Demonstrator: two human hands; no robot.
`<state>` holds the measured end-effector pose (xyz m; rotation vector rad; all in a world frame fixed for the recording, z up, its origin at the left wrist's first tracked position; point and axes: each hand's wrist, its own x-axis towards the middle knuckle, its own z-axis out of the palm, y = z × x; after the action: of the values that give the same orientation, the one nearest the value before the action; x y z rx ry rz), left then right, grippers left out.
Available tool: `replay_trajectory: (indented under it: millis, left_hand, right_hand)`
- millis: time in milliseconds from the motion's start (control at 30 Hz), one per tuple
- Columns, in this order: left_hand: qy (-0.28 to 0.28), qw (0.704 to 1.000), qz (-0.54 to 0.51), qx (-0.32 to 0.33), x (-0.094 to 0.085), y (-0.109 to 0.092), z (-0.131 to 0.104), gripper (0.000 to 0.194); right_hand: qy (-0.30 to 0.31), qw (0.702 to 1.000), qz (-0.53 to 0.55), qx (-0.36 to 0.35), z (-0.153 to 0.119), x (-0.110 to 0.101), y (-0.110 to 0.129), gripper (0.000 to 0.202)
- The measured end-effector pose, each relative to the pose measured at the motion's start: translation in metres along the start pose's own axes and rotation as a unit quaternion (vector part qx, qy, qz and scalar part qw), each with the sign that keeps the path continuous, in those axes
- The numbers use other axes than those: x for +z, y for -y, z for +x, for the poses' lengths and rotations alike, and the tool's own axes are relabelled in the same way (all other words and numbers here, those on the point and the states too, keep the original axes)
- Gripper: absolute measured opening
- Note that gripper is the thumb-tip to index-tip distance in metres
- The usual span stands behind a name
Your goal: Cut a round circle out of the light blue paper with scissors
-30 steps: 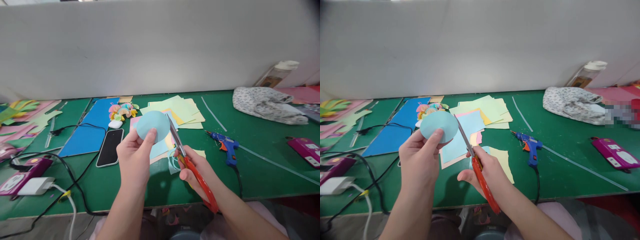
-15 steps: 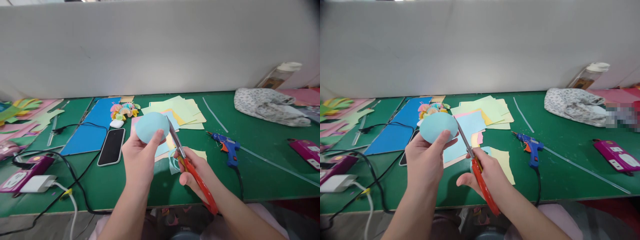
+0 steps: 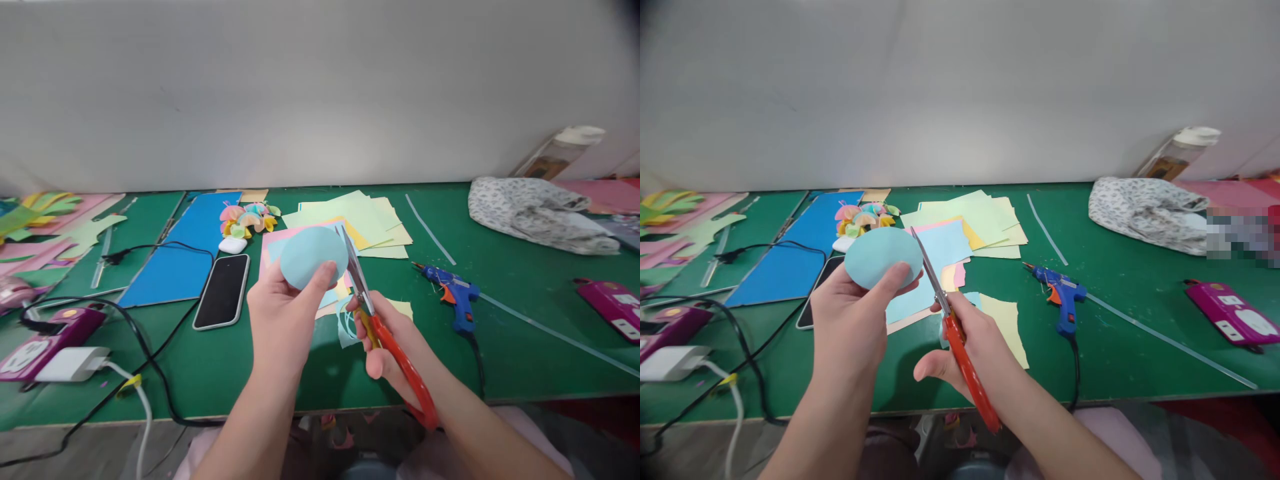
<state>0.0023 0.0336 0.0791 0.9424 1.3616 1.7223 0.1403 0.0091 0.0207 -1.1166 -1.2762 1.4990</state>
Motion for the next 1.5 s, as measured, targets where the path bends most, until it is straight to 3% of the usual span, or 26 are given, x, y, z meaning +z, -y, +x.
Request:
replay_trajectory:
  millis: [200,767,1500]
  left_hand:
    - [0.000,1.000,0.014,-0.005,0.001,-0.004,-0.005,0.019]
    - [0.016,0.999,0.039,0.003,-0.001,-0.005,-0.003,0.021]
    - [0.008,1.000,0.010,0.027,-0.005,0.001,0.005,0.029]
  right_hand:
    - [-0.001,1.000,0.008,-0.008,0.002,0.000,-0.003,0.095]
    - [0.007,1.000,0.016,-0.024,-0.001,0.000,-0.003,0.087]
    - [-0.019,0.997,-0.076,-0.023,-0.002,-0.001,-0.001,0.093]
